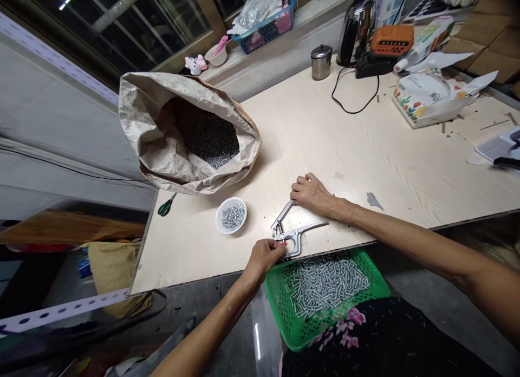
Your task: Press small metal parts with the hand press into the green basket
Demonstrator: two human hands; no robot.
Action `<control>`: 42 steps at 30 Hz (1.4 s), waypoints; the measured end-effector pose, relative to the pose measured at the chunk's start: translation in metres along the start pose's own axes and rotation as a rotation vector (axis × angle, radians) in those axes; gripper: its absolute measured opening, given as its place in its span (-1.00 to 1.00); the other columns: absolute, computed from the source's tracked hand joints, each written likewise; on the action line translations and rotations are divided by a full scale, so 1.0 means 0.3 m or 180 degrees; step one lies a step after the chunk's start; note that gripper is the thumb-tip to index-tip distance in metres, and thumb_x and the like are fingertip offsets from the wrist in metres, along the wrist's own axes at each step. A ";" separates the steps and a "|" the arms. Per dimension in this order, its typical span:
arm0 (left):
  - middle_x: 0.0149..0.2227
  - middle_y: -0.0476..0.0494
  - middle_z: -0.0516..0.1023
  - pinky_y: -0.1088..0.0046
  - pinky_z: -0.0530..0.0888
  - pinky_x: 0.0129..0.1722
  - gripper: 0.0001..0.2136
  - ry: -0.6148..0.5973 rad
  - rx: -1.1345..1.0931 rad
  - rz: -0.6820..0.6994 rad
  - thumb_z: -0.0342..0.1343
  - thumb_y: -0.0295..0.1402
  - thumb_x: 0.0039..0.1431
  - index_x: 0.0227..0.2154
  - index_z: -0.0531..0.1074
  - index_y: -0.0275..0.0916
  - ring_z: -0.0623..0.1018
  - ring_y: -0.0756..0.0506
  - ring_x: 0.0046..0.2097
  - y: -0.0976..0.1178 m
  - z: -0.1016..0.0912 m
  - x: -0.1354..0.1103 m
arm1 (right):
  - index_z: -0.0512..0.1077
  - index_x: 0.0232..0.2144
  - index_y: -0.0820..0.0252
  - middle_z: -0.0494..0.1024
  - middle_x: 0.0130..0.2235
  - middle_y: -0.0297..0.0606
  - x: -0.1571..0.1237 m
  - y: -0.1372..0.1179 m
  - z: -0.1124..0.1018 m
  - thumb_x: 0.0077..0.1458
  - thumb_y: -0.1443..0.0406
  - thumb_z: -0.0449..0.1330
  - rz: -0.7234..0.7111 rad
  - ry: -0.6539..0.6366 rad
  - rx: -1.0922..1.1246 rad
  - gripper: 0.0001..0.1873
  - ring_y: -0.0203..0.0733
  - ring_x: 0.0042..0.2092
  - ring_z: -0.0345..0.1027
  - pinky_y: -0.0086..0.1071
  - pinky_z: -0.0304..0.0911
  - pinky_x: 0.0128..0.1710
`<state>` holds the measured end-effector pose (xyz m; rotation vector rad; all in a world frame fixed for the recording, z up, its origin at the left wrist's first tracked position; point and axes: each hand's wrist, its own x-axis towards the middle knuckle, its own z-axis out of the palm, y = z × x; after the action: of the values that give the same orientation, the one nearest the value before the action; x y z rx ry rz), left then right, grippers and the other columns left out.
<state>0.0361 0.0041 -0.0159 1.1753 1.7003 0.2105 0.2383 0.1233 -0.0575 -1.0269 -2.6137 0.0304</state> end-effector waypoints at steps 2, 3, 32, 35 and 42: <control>-0.70 0.08 0.20 0.51 0.07 -0.54 -0.69 -0.0153 -0.0011 -0.0054 0.12 -0.10 -0.21 -0.73 0.29 -0.27 0.16 0.07 -0.59 0.003 -0.002 0.005 | 0.44 -0.40 0.15 0.48 -0.34 -0.28 0.005 0.004 -0.006 0.24 0.25 0.08 -0.0022 -0.0088 0.0014 -0.80 -0.14 -0.20 0.11 -0.21 -0.15 -0.18; -0.70 0.09 0.19 0.51 0.07 -0.54 -0.68 -0.0201 -0.0017 -0.0081 0.12 -0.10 -0.22 -0.73 0.28 -0.26 0.16 0.08 -0.59 0.004 -0.002 0.008 | 0.45 -0.38 0.15 0.48 -0.33 -0.28 0.010 0.006 -0.008 0.23 0.25 0.09 -0.0038 -0.0137 0.0032 -0.81 -0.14 -0.19 0.12 -0.21 -0.16 -0.17; -0.41 -0.09 0.52 0.49 0.37 -0.30 -0.77 0.1042 -0.0557 0.0613 0.14 -0.17 0.04 -0.43 0.48 -0.26 0.47 -0.05 -0.33 -0.064 0.073 -0.121 | 0.36 -0.29 0.24 0.46 -0.30 -0.27 -0.275 -0.227 -0.091 0.20 0.51 -0.02 -0.0625 0.0962 0.0051 -0.80 -0.27 -0.32 0.20 -0.34 0.11 -0.37; -0.43 -0.08 0.50 0.49 0.36 -0.31 -0.76 0.0966 -0.0476 0.0574 0.14 -0.16 0.03 -0.47 0.48 -0.26 0.46 -0.05 -0.34 -0.059 0.067 -0.118 | 0.37 -0.28 0.26 0.47 -0.30 -0.26 -0.279 -0.228 -0.091 0.18 0.51 0.02 -0.0653 0.1164 0.0017 -0.83 -0.27 -0.32 0.21 -0.34 0.13 -0.34; -0.47 -0.08 0.49 0.48 0.30 -0.38 -0.74 0.0694 0.0048 0.0392 0.09 -0.16 0.00 -0.50 0.49 -0.27 0.42 -0.04 -0.41 -0.024 0.039 -0.094 | 0.38 -0.27 0.26 0.47 -0.30 -0.26 -0.271 -0.214 -0.083 0.20 0.50 0.00 -0.0711 0.1072 -0.0054 -0.82 -0.27 -0.32 0.20 -0.33 0.08 -0.32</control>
<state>0.0414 -0.0258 -0.0082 1.3081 1.8207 0.4152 0.2595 0.0191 -0.0490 -0.6713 -2.4026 -0.2001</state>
